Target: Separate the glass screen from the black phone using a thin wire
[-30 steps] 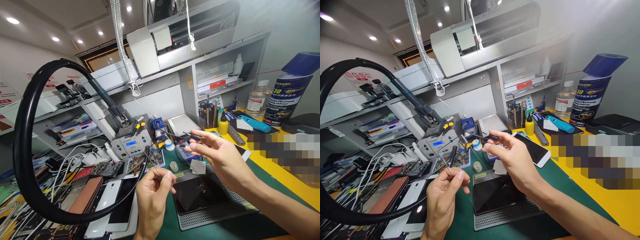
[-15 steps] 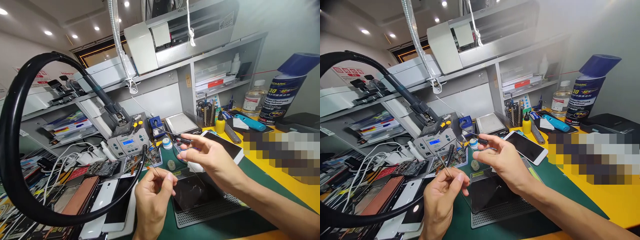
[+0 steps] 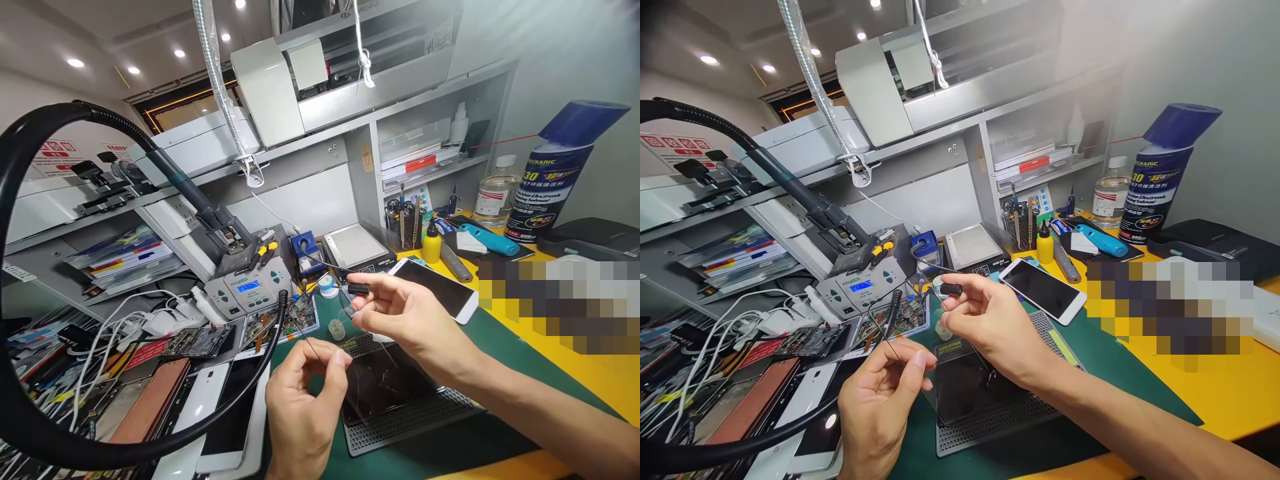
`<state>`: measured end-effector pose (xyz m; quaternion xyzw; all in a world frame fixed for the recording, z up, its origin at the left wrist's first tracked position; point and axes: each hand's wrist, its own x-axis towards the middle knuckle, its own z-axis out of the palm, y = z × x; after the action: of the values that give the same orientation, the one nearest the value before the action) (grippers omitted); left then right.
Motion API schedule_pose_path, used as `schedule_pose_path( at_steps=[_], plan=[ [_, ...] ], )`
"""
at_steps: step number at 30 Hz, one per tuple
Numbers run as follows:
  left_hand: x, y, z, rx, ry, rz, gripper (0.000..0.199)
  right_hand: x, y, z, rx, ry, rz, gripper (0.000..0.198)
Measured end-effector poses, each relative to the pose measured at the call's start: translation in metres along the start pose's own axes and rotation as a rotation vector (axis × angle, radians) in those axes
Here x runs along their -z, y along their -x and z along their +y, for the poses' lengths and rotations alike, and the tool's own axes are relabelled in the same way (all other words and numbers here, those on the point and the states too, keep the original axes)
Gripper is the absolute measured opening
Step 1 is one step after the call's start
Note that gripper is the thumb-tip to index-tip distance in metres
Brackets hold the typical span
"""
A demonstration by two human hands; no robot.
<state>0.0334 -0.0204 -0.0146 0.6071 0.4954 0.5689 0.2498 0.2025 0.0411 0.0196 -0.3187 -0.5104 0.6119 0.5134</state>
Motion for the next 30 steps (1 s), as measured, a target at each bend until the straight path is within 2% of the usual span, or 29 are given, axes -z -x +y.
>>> schedule_pose_path(
  at_steps=[22, 30],
  plan=[
    [0.0019, -0.0018, 0.0006, -0.007, -0.029, -0.019, 0.018, -0.0004, -0.0009, -0.0025, -0.038, -0.031, -0.005, 0.049],
    [0.0014, -0.0036, 0.0018, -0.146, -0.135, 0.006, 0.015, 0.0012, -0.0021, -0.0031, -0.020, -0.037, 0.009, 0.045]
  ],
)
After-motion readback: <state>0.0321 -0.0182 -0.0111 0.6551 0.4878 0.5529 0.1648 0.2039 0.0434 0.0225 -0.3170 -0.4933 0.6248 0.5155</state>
